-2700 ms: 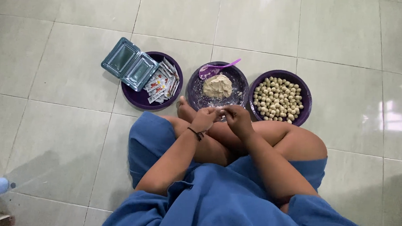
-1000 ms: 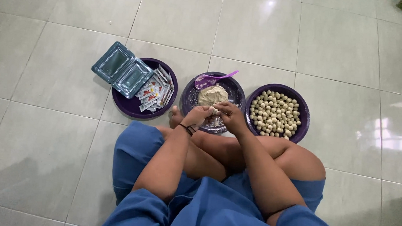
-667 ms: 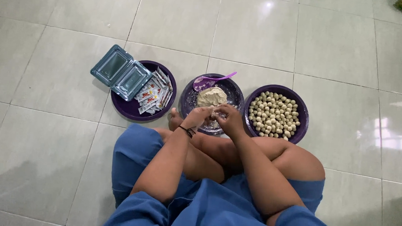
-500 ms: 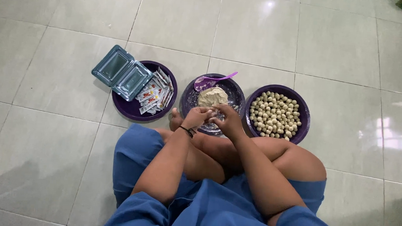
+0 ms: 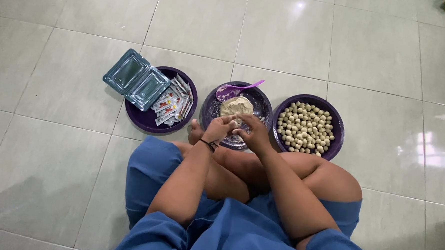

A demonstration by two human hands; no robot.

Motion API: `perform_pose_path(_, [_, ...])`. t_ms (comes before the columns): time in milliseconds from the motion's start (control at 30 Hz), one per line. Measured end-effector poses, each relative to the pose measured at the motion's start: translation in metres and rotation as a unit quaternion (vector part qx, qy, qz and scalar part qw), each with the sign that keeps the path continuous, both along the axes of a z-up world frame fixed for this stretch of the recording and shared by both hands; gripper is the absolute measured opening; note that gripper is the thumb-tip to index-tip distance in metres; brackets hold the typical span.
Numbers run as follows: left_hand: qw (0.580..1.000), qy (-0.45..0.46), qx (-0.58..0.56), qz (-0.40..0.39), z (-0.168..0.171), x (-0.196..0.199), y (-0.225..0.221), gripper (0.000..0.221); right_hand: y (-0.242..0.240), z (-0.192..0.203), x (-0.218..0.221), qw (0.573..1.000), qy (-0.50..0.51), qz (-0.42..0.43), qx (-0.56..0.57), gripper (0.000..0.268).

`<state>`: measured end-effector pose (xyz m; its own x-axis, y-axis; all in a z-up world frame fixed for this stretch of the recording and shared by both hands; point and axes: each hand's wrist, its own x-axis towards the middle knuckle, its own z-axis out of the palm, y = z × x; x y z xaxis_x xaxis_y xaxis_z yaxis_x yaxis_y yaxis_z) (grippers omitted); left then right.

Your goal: Rolling small pieces of dough into uniform balls and placing them into a bowl.

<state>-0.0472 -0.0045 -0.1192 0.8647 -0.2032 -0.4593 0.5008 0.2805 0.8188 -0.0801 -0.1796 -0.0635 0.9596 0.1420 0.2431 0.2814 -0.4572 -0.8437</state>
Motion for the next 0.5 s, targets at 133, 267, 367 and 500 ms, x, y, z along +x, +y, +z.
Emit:
perform_pose_path(133, [1.0, 0.01, -0.028, -0.011, -0.01, -0.001, -0.009, 0.036, -0.003, -0.014, 0.003, 0.999, -0.021, -0.017, -0.044, 0.021])
perform_pose_path(267, [1.0, 0.005, -0.02, -0.009, 0.011, -0.009, -0.011, 0.047, -0.003, -0.012, 0.003, 0.995, -0.063, -0.055, -0.058, 0.014])
perform_pose_path(367, [1.0, -0.026, 0.002, -0.011, -0.001, -0.002, -0.003, 0.034, -0.001, 0.0, 0.0, 0.999, -0.027, -0.024, -0.016, 0.047])
perform_pose_path(500, [0.999, -0.047, 0.024, 0.001, -0.016, 0.004, 0.003, 0.029, -0.002, -0.005, 0.005, 0.999, -0.039, 0.001, -0.03, 0.038])
